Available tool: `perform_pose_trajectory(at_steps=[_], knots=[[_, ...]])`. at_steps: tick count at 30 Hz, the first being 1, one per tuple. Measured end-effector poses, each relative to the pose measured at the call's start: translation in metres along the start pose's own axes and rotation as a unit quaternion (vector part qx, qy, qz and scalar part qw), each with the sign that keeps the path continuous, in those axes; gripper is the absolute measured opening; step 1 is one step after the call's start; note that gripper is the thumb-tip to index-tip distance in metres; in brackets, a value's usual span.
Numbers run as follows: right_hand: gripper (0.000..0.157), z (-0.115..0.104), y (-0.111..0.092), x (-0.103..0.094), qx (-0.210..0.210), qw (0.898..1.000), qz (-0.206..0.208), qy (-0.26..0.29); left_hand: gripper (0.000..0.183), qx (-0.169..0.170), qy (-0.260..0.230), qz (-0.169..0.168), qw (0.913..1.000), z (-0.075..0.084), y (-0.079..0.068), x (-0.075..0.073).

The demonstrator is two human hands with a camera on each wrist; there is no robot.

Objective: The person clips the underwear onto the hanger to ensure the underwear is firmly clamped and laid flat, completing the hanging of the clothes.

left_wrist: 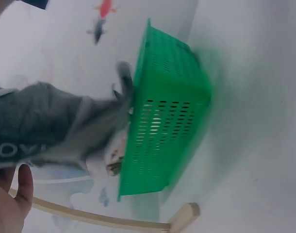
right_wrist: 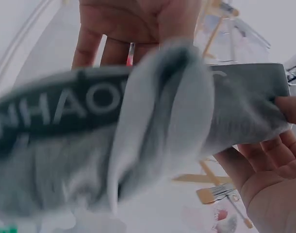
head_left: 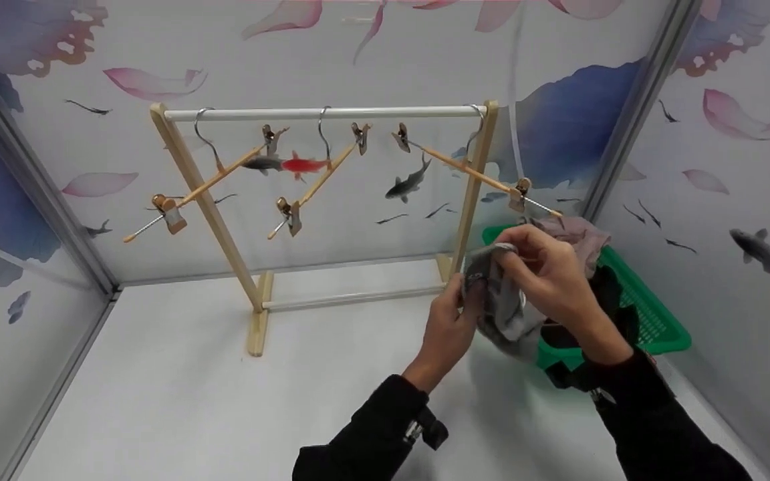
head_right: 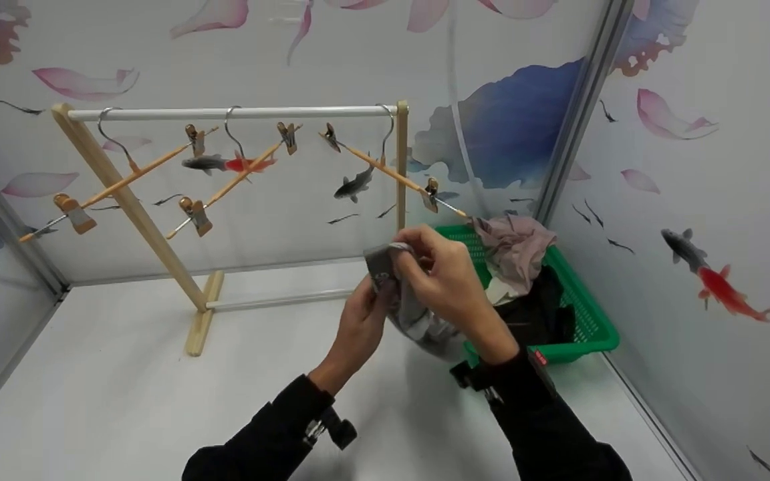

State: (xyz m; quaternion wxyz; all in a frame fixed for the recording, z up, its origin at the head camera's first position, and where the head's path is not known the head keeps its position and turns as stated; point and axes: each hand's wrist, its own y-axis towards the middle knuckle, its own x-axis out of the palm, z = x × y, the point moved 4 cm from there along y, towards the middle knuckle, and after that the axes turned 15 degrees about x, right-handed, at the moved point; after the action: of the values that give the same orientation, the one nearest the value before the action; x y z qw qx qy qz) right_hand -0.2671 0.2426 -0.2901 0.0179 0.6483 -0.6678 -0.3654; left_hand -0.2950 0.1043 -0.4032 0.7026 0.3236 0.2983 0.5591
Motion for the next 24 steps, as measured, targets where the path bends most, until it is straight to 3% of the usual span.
perform_pose_trajectory(at_steps=[5, 8, 11, 17, 24], knots=[[0.02, -0.009, -0.009, 0.002, -0.025, 0.999, 0.021, 0.022, 0.022, -0.003, 0.018, -0.001, 0.9998, 0.026, 0.001, -0.021], [0.03, -0.008, -0.017, 0.013, -0.039, 0.999, -0.004, 0.024, 0.023, 0.017, 0.051, -0.032, 0.998, 0.039, 0.0, -0.036], [0.038, -0.001, -0.029, 0.029, -0.019, 0.999, -0.028, 0.03, 0.024, 0.033, 0.1, -0.064, 0.9923, 0.047, -0.006, -0.05], [0.024, 0.013, -0.047, 0.062, 0.006, 1.0, -0.015, 0.025, 0.024, 0.05, 0.187, -0.108, 0.9752, 0.044, -0.031, -0.078], [0.018, 0.024, -0.056, 0.084, 0.009, 0.999, -0.021, 0.044, 0.023, 0.038, 0.201, -0.159, 0.966, 0.042, -0.06, -0.101]])
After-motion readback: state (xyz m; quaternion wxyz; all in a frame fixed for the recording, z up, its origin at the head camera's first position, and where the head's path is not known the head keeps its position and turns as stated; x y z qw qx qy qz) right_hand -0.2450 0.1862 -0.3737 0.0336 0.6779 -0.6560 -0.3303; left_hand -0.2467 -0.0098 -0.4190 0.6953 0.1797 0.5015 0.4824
